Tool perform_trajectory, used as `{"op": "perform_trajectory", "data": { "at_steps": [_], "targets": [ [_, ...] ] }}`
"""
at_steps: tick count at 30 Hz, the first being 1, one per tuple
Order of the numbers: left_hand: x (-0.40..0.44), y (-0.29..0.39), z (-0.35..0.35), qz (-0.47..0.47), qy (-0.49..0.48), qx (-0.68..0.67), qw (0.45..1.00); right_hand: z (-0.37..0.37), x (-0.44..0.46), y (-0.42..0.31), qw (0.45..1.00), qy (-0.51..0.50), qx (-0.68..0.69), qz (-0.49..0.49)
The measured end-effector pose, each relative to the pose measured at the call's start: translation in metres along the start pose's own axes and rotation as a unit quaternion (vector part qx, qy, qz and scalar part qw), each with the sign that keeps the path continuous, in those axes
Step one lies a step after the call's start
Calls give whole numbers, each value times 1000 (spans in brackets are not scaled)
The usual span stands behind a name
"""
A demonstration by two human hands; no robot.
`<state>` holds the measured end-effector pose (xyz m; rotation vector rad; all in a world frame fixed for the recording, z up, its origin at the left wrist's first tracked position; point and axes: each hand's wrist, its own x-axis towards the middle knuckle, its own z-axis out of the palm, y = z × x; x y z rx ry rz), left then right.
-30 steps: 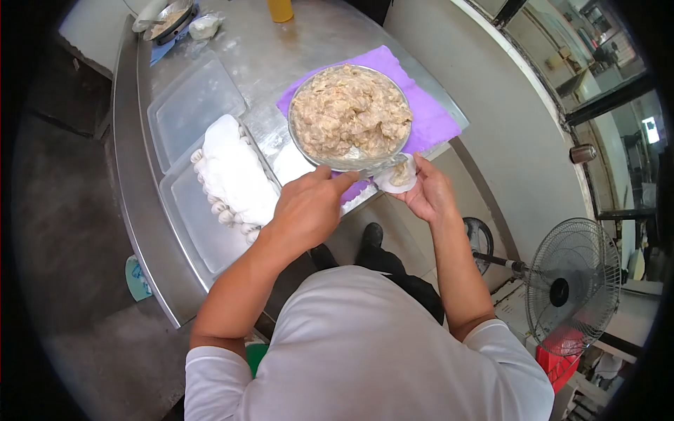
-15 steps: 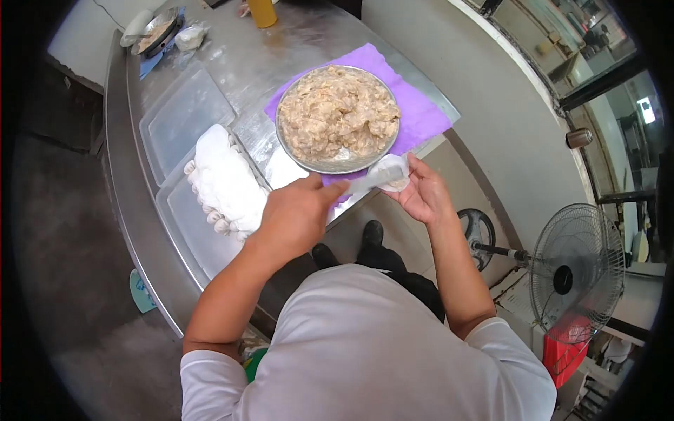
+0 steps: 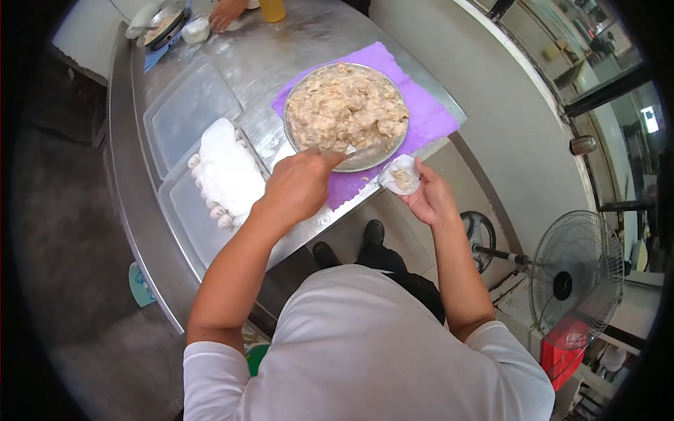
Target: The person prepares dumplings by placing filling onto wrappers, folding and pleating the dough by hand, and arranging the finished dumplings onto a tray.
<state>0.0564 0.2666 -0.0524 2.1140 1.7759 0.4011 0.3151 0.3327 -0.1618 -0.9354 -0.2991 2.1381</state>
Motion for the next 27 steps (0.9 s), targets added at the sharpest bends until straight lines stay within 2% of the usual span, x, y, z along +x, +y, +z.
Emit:
{"op": "perform_trajectory", "data": {
  "at_steps": [2,7,11,14,17,19,21,23,25,27],
  "targets": [
    [1,-6,9,0,16,7,1000,-1,-1,-2,1000,-10,-2,2],
    [-14,-22,1,1,-32,-39,999,-1,-1,0,999,-46,-2,20],
    [-16,-16,13,-38,3,-50,998,8,1,-1,999,-40,-1,13],
    [-20,-13,-1,-28,-50,-11,998,7,5,-1,999,-30,-6,10],
    [-14,-21,1,-45,-4,-16,999,6,8,1,999,-35,-17,24],
    [-9,-19,11,-34,-57,4,998,9,6,4,999,-37,-24,30],
    [-16,-21,5,-28,-46,22,998,10,3,4,999,-41,-27,22],
    [-15,-27,-6,-54,-48,-23,997,6,5,4,999,-31,-27,23],
    [-14,-23,-3,-47,-37,7,998,9,3,3,999,-27,-29,23],
    [-13,-14,-2,-56,-103,7,993,13,1,2,999,-30,-24,13]
  ]
}}
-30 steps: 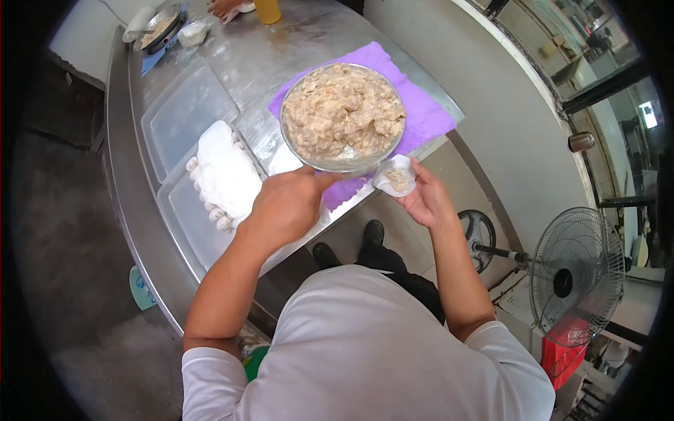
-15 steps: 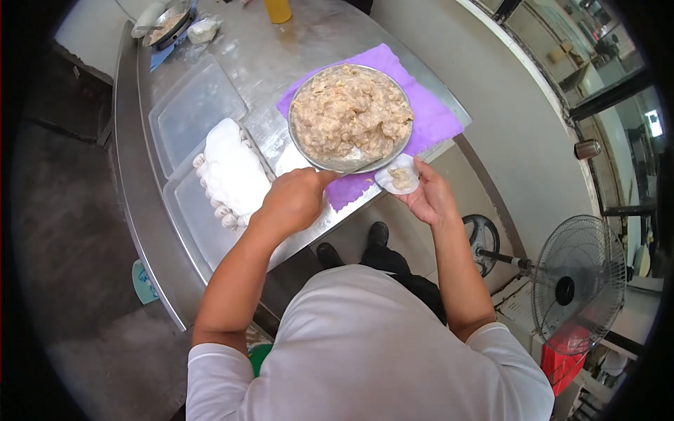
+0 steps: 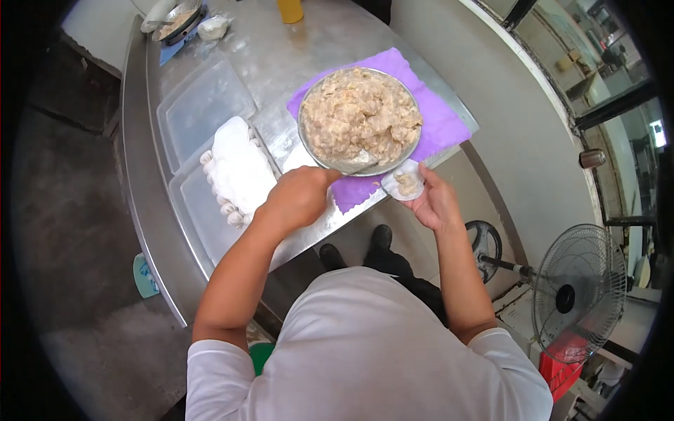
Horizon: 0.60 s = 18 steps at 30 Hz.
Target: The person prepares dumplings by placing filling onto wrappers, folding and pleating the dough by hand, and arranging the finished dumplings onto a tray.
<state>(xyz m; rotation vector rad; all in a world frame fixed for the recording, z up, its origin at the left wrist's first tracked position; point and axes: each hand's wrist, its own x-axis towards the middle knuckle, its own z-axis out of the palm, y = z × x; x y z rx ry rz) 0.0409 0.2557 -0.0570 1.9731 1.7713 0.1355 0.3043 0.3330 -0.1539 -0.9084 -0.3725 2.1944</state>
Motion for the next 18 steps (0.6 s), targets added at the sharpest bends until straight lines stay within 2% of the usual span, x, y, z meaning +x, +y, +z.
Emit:
{"op": "perform_trajectory", "data": {
  "at_steps": [1,7,12,16,18],
  "targets": [
    [-3,-5,3,18,29,-19,999,-2,1,0,1000,2,2,-2],
    [-16,-3,5,40,63,-98,992,4,1,3,999,-43,28,-3],
    [-39,18,13,36,95,-36,994,2,-1,1,998,-36,52,24],
    [-40,15,-6,59,98,-108,987,-1,-7,-3,998,-33,37,26],
    [-40,17,-5,60,100,-139,983,-2,-9,-4,993,-79,81,22]
  ]
}}
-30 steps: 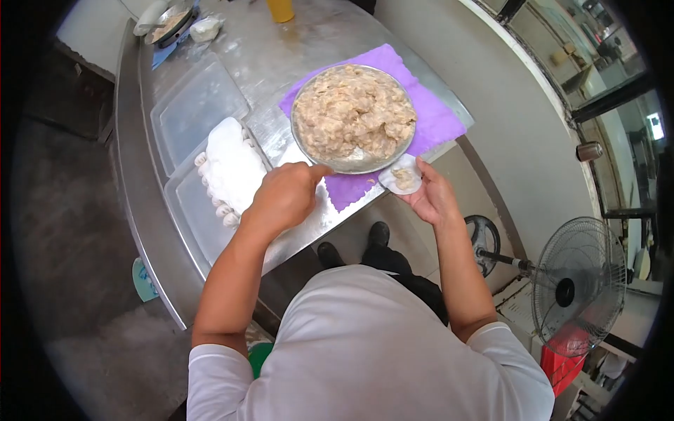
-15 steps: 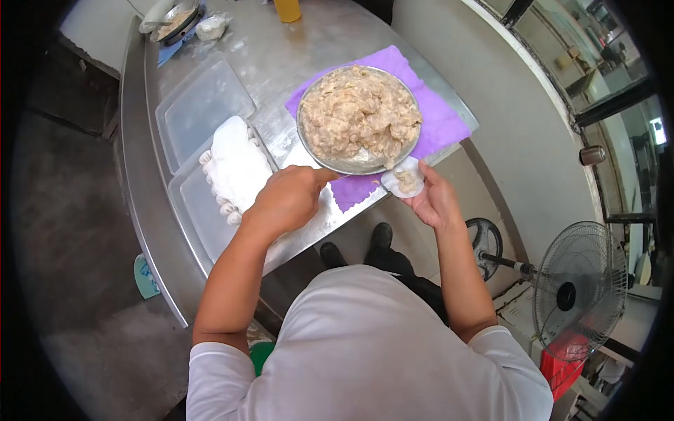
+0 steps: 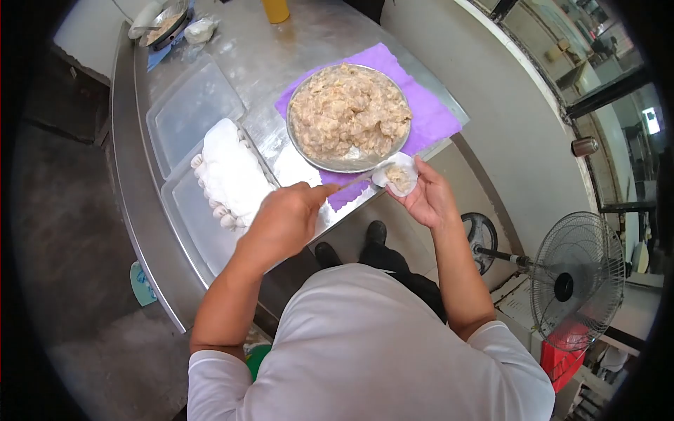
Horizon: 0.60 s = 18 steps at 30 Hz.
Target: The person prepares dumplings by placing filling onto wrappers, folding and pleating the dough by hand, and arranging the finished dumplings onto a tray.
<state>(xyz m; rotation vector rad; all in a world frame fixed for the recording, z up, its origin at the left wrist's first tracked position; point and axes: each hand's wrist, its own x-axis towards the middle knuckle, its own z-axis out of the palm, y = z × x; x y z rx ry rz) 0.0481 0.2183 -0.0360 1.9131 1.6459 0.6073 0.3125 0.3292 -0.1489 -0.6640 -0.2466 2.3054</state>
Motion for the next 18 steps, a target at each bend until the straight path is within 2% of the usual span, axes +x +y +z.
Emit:
{"op": "perform_trajectory", "data": {
  "at_steps": [4,6,12,18],
  "targets": [
    [-6,7,24,-16,-20,70,997,4,-1,-2,999,-1,31,-15],
    [-4,5,15,2,-7,44,999,5,-3,-5,999,-13,36,-16],
    [6,13,6,30,8,120,992,24,-6,-5,999,-20,-43,-15],
    [-1,17,-7,85,31,189,978,34,-7,-3,1000,-2,-20,-10]
  ]
}}
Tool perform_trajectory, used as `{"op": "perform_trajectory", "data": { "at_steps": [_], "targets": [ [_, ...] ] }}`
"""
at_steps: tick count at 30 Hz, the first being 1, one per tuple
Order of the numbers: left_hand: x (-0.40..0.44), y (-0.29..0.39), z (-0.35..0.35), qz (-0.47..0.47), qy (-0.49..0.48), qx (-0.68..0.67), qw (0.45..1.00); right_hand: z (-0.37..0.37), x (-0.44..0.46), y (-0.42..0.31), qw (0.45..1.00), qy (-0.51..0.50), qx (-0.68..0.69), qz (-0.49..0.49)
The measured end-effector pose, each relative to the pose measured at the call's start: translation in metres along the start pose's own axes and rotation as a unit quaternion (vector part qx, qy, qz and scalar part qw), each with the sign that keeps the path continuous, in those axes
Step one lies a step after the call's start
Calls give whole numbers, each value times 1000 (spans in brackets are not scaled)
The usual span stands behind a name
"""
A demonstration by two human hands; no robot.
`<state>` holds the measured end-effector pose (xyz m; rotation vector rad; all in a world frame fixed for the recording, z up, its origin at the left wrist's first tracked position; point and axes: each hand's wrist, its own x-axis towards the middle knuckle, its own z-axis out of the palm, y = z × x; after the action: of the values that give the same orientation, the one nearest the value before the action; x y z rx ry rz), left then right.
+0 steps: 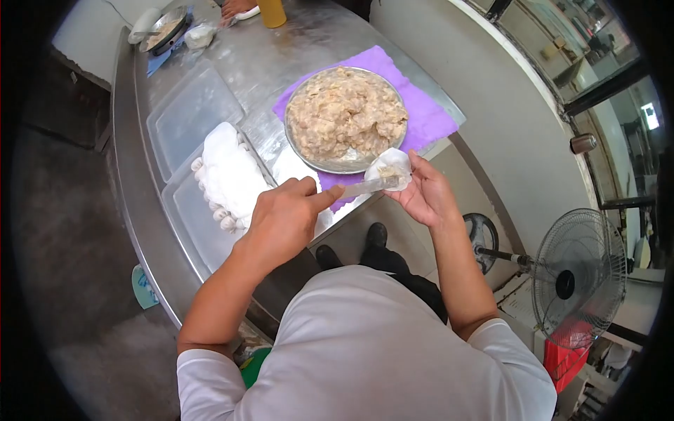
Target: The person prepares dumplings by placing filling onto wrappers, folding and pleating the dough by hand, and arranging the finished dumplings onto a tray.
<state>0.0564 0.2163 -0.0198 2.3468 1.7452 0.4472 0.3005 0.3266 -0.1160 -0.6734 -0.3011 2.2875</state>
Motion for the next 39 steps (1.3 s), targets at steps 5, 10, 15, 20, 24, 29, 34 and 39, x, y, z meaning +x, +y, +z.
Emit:
{"op": "perform_trajectory", "data": {
  "at_steps": [5,10,15,20,24,29,34,39],
  "targets": [
    [1,7,-4,-28,-14,1,1000,6,-5,9,998,7,-57,-12],
    [3,4,-9,-74,-57,8,996,-7,-2,7,994,13,-99,-44],
    [18,-32,55,-180,-59,25,982,2,-3,4,991,17,-126,-42],
    [20,-5,71,-276,79,-430,856,39,-14,4,998,-39,-35,31],
    [23,-5,75,-334,62,-766,545,46,-4,19,961,-81,-265,-15],
    [5,-7,55,-366,106,-810,447,46,-4,22,830,-158,-515,-147],
    [-32,7,46,-320,160,-831,426,52,-2,20,706,-226,-631,-229],
    [-59,46,57,-215,238,-855,407,79,-18,35,764,-313,-544,-150]
  ]
}}
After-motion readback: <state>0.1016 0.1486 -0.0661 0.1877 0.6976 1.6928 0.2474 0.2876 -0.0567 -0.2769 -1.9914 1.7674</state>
